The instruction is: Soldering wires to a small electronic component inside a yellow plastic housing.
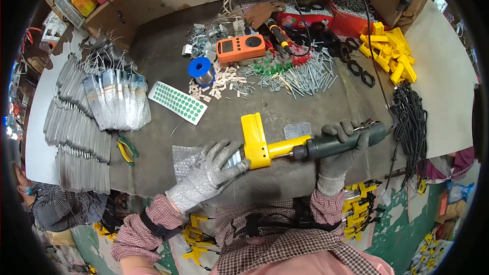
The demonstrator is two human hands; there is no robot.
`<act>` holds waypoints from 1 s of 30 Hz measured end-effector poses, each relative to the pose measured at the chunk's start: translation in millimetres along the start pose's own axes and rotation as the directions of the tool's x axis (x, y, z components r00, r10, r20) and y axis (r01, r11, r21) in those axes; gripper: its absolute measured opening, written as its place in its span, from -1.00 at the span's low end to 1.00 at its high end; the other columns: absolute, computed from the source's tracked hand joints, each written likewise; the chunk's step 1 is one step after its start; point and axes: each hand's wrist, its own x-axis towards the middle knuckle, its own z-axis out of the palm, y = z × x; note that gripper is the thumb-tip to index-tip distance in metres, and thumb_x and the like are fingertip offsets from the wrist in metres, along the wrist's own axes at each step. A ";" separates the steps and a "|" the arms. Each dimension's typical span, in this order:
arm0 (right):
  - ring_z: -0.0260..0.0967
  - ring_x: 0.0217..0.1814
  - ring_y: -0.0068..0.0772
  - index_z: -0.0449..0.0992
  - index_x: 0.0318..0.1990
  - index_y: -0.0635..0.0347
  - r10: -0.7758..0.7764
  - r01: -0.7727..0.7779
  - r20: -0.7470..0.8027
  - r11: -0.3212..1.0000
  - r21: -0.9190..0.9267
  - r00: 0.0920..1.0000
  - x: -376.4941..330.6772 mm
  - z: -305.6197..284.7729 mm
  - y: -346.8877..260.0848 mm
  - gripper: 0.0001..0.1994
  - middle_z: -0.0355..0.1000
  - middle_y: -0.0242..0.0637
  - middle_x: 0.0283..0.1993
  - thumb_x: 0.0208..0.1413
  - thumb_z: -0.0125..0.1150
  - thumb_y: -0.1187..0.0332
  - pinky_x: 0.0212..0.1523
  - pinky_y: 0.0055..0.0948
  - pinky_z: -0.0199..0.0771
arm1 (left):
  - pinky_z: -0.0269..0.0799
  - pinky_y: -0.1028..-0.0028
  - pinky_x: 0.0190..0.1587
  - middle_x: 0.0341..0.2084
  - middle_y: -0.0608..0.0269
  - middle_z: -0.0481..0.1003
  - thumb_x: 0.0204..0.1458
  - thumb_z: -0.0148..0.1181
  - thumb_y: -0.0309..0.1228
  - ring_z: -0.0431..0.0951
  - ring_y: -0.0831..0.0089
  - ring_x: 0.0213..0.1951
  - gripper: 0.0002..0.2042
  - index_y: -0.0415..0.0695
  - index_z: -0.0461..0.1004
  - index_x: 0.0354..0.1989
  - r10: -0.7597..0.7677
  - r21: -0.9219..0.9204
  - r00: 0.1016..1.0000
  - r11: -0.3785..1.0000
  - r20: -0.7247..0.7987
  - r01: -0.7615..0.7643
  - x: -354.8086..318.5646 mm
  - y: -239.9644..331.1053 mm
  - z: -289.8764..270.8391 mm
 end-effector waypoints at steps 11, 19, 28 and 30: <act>0.30 -0.35 -0.65 0.41 -0.07 -0.06 -0.021 0.015 -0.142 0.999 -0.043 0.990 -0.6 9.2 7.9 -0.72 0.32 -0.52 -0.32 0.24 0.29 0.05 -0.02 -0.30 0.44 | 0.28 -0.19 0.24 0.30 -0.23 0.27 -0.05 0.31 -0.44 0.36 -0.22 0.25 -0.41 0.08 0.39 0.25 -0.001 0.068 1.000 0.998 0.014 0.000 2.6 11.2 0.3; 0.29 -0.33 -0.65 0.37 -0.09 -0.06 -0.038 0.011 -0.174 0.989 -0.150 0.984 -11.4 14.6 17.7 -0.67 0.28 -0.55 -0.31 0.26 0.24 -0.04 -0.02 -0.28 0.45 | 0.27 -0.20 0.17 0.32 -0.28 0.22 -0.16 0.35 -0.46 0.33 -0.25 0.21 -0.33 0.08 0.37 0.26 0.020 0.011 1.000 1.000 -0.008 -0.020 -2.5 12.4 0.9; 0.33 -0.30 -0.63 0.40 -0.01 -0.04 -0.021 0.013 -0.088 0.997 -0.082 0.996 -9.4 12.7 18.7 -0.66 0.32 -0.52 -0.27 0.26 0.31 0.02 0.05 -0.31 0.42 | 0.28 -0.18 0.17 0.31 -0.21 0.26 -0.12 0.36 -0.42 0.34 -0.20 0.21 -0.43 0.06 0.44 0.18 0.002 0.035 1.000 0.999 -0.014 -0.002 1.5 11.4 2.6; 0.33 -0.30 -0.61 0.40 0.02 -0.04 -0.037 0.026 -0.127 0.995 -0.092 0.991 -7.0 19.1 19.0 -0.65 0.36 -0.50 -0.24 0.26 0.29 0.01 0.03 -0.30 0.43 | 0.28 -0.18 0.18 0.31 -0.19 0.27 -0.10 0.37 -0.41 0.35 -0.18 0.21 -0.44 0.05 0.44 0.19 0.009 0.050 0.999 0.999 -0.032 -0.007 7.2 11.9 4.0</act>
